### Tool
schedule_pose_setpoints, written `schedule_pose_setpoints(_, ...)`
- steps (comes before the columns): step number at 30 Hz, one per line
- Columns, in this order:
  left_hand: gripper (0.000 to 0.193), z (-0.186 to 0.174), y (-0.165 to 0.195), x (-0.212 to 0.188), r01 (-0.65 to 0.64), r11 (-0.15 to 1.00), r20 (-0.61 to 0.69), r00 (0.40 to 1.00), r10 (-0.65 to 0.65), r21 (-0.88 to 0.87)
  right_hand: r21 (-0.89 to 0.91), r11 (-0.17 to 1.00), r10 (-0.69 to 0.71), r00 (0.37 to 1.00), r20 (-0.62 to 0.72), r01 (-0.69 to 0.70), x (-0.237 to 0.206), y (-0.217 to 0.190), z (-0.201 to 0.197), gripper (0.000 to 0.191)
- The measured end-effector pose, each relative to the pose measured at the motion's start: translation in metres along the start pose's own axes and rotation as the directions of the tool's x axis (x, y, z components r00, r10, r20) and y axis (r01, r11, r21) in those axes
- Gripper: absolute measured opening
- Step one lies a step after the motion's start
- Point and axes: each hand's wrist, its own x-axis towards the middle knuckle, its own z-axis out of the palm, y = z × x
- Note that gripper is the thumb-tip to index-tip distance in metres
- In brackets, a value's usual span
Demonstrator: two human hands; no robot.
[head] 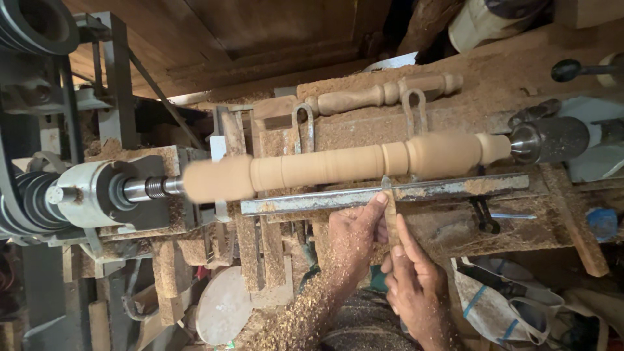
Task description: The person shapes a rotating wooden spindle on a lathe using a chisel and a sanding block. They carve decorative beads and grooves along the length of the piece, then smooth the surface with sandpaper.
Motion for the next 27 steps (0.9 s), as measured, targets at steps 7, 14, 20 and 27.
schedule_pose_setpoints(7, 0.043, 0.002, 0.009, -0.011, -0.013, 0.998, 0.041, 0.999, 0.011, 0.056, -0.020, 1.000, 0.012, 1.000, -0.014, -0.013, -0.002, -0.003, 0.000, 0.061)
schedule_pose_setpoints(14, 0.035, -0.006, 0.013, -0.030, -0.071, 0.858, 0.145, 0.989, -0.005, 0.509, -0.197, 0.969, -0.154, 0.988, 0.004, 0.152, -0.003, 0.006, 0.007, 0.066)
schedule_pose_setpoints(20, 0.024, -0.023, 0.041, -0.026, -0.021, 0.813, 0.137, 0.988, -0.073, 0.582, -0.088, 0.884, -0.453, 0.888, 0.082, 0.459, -0.001, 0.021, 0.028, 0.068)
schedule_pose_setpoints(27, 0.028, -0.029, 0.045, -0.033, 0.044, 0.914, 0.169, 0.978, -0.121, 0.403, -0.030, 0.977, -0.212, 0.977, 0.016, 0.212, -0.016, 0.004, 0.034, 0.074)
